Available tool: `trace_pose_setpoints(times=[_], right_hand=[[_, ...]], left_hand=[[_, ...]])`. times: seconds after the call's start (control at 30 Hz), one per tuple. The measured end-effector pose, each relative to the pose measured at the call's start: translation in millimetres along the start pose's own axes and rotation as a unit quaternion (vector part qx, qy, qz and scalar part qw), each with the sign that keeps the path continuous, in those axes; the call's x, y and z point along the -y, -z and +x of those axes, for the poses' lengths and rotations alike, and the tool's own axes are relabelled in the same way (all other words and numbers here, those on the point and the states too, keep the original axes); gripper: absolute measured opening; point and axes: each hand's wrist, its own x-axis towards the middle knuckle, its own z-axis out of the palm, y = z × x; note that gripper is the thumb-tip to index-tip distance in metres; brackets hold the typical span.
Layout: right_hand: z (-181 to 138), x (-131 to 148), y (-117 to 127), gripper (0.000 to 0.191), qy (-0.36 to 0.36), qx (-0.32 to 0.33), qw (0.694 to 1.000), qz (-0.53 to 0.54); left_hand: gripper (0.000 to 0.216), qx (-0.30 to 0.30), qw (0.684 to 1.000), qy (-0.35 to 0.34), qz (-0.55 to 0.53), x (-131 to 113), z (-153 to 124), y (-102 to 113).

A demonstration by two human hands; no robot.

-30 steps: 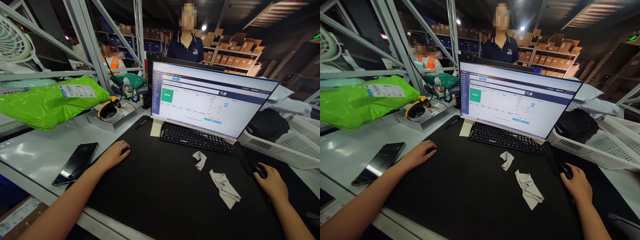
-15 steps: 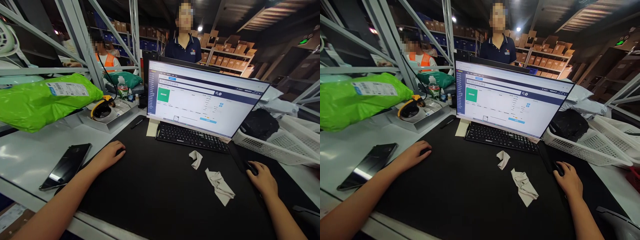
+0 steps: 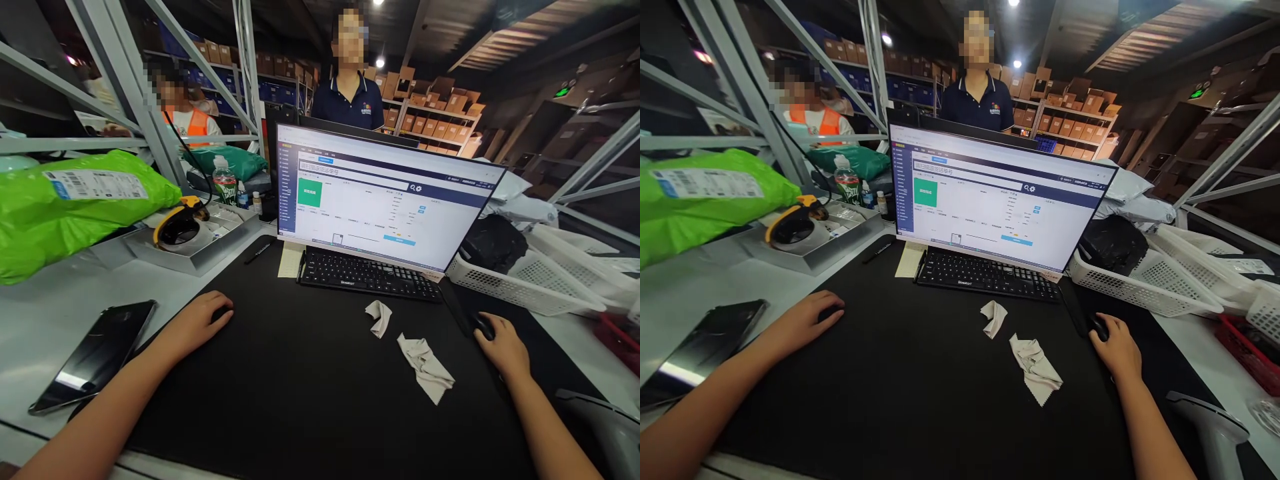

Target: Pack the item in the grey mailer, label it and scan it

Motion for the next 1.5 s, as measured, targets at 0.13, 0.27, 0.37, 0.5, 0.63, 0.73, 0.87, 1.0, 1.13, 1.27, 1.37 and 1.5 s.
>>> trace_pose_setpoints(times=[0.13, 0.27, 0.37, 0.5, 0.63, 0.73, 0.87, 1.0, 1.13, 1.27, 1.37, 1.5], right_hand=[[2.5, -6.1, -6.0, 0.055, 0.014, -0.007, 1.000, 0.012], [3.0, -6.3, -8.6, 0.053, 0.018, -0.018, 0.999, 0.020], [3.3, -2.7, -7.9, 0.051, 0.017, -0.023, 0.999, 0.032], [5.5, 0.3, -8.4, 0.051, -0.008, -0.026, 0.999, 0.033], [6.4, 1.3, -10.2, 0.050, -0.027, -0.029, 0.999, 0.033], [6.1, 2.6, -10.3, 0.052, -0.032, -0.026, 0.998, 0.037], [5.8, 4.7, -8.3, 0.051, -0.043, -0.014, 0.998, 0.041], [5.2, 6.6, -4.6, 0.050, -0.045, -0.018, 0.998, 0.050], [5.0, 9.9, 0.9, 0.050, -0.058, -0.016, 0.996, 0.060], [6.4, 12.9, 4.8, 0.050, -0.066, -0.020, 0.994, 0.080], [7.2, 13.1, 5.7, 0.050, -0.066, -0.021, 0.994, 0.089], [6.8, 12.2, 5.3, 0.052, -0.063, -0.023, 0.994, 0.085]], left_hand=[[0.044, 0.021, 1.000, 0.010, 0.000, -5.5, 0.1, 4.1], [0.047, 0.023, 1.000, 0.011, -0.003, 0.1, 0.2, 2.1], [0.049, 0.013, 1.000, 0.003, 0.000, 14.1, 2.6, -5.0], [0.048, 0.000, 1.000, -0.006, 0.007, 31.1, 7.8, -14.2], [0.043, -0.003, 1.000, -0.003, 0.005, 37.2, 8.5, -16.3], [0.039, -0.002, 1.000, -0.002, 0.002, 38.2, 7.4, -15.6], [0.039, -0.006, 1.000, 0.000, 0.002, 38.9, 7.5, -15.8], [0.040, -0.001, 1.000, -0.002, 0.008, 39.7, 8.4, -16.8], [0.041, -0.003, 1.000, 0.009, 0.009, 36.5, 9.2, -15.5], [0.043, -0.016, 1.000, 0.020, 0.006, 31.8, 10.3, -14.6], [0.041, -0.037, 0.999, 0.008, 0.019, 34.1, 10.6, -17.9], [0.040, -0.061, 0.996, -0.018, 0.059, 38.0, 12.6, -21.8]])
